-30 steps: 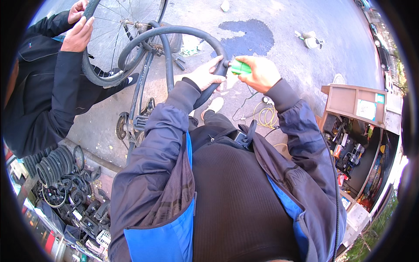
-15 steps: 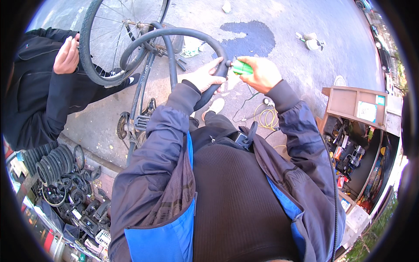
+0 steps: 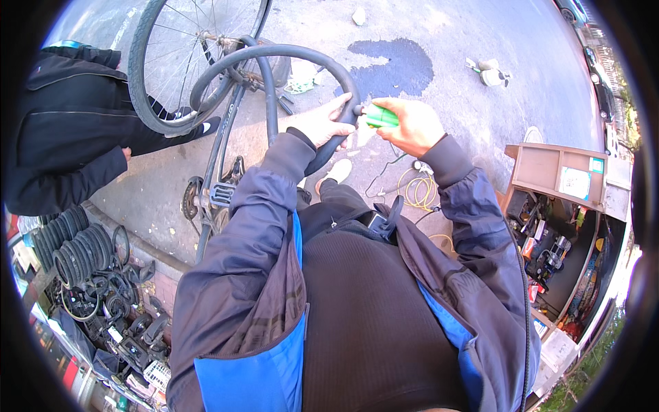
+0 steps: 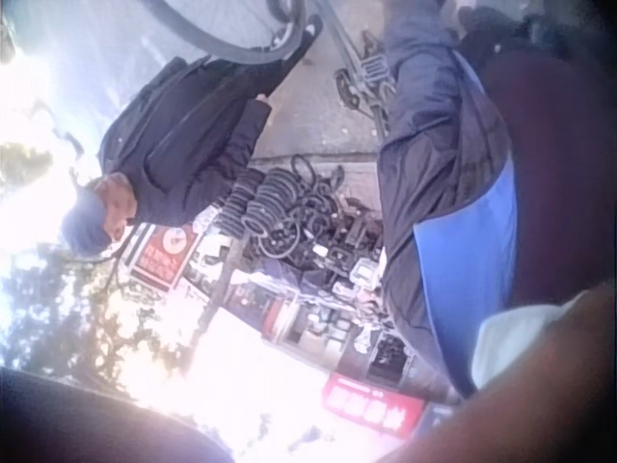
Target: The person removes a bicycle tire from the rim, inspects the inner tube, inflates it with a pump, and reattaches the tire to the rim. The person uses a hand pump and handles the tire and tube throughout.
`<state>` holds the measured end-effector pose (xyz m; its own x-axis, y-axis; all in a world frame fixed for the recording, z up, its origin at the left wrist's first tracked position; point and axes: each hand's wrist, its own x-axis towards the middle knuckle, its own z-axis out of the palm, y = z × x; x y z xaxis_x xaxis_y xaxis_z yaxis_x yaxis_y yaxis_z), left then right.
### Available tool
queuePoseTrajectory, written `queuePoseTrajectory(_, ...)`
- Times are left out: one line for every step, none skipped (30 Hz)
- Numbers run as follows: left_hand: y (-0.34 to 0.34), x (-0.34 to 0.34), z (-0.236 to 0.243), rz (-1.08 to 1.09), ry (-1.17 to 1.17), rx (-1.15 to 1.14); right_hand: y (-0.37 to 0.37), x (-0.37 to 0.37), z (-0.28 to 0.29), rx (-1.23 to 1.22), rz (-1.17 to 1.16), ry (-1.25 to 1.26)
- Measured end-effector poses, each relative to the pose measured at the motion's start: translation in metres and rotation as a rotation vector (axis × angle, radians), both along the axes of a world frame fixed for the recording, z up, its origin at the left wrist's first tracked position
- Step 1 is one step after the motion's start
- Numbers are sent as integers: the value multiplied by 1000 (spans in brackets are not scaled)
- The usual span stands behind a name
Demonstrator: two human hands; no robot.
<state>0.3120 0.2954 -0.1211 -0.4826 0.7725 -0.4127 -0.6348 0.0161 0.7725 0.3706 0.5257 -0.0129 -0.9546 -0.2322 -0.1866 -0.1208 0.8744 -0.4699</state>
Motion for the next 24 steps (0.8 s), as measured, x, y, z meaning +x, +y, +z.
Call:
queuePoseTrajectory(0,0,0,4,-9,27,0,-1,0,-4,-3,28)
queuePoseTrajectory(0,-1,-1,7,-33,41,-1,-1,0,2,-14,32)
queuePoseTrajectory(0,-1,-1,8,-63,52,-1,-2,0,-21,-6,63)
queuePoseTrajectory(-1,-2,-2,13,-64,51,-2,-1,1,-3,-18,40)
queuePoseTrajectory(-2,-3,-2,17,-69,50,-2,-1,1,-12,-10,45)
queuePoseTrajectory(-2,-2,-3,18,-83,51,-1,0,1,-8,-17,32)
queuePoseTrajectory(-2,-2,-5,23,-101,72,-1,0,1,-17,-11,47)
queuePoseTrajectory(-2,-4,-6,27,-119,97,-1,0,1,-13,-20,51)
queuePoseTrajectory(-2,-5,-7,30,-143,130,-1,0,1,-24,-19,71)
queuePoseTrajectory(-2,-5,-9,25,-133,124,-1,0,1,-20,-24,64)
queuePoseTrajectory(-3,-6,-10,21,-127,127,-1,0,1,-31,-18,74)
queuePoseTrajectory(-3,-6,-11,15,-125,130,-1,1,1,-41,-14,81)
queuePoseTrajectory(-2,-6,-12,15,-153,143,-1,1,1,-43,-25,69)
queuePoseTrajectory(-1,-7,-13,14,-179,160,-1,1,1,-42,-37,59)
queuePoseTrajectory(-1,-7,-13,14,-211,182,-2,1,1,-52,-42,49)
queuePoseTrajectory(-1,-7,-13,16,-196,178,-2,1,2,-33,-44,53)
queuePoseTrajectory(-1,-6,-13,18,-186,178,-2,2,3,-25,-41,59)
queuePoseTrajectory(-1,-6,-13,18,-182,181,-2,1,3,-15,-49,64)
queuePoseTrajectory(0,-6,-13,22,-193,191,-2,2,4,-20,-44,61)
queuePoseTrajectory(0,-6,-13,21,-209,204,-3,1,4,-20,-52,59)
queuePoseTrajectory(1,-7,-13,23,-232,233,-3,1,4,-37,-45,73)
queuePoseTrajectory(1,-7,-12,20,-219,203,-3,1,4,-26,-53,55)
queuePoseTrajectory(1,-7,-12,20,-212,188,-3,1,4,-33,-45,52)
queuePoseTrajectory(0,-6,-12,24,-212,172,-2,1,4,-40,-35,49)
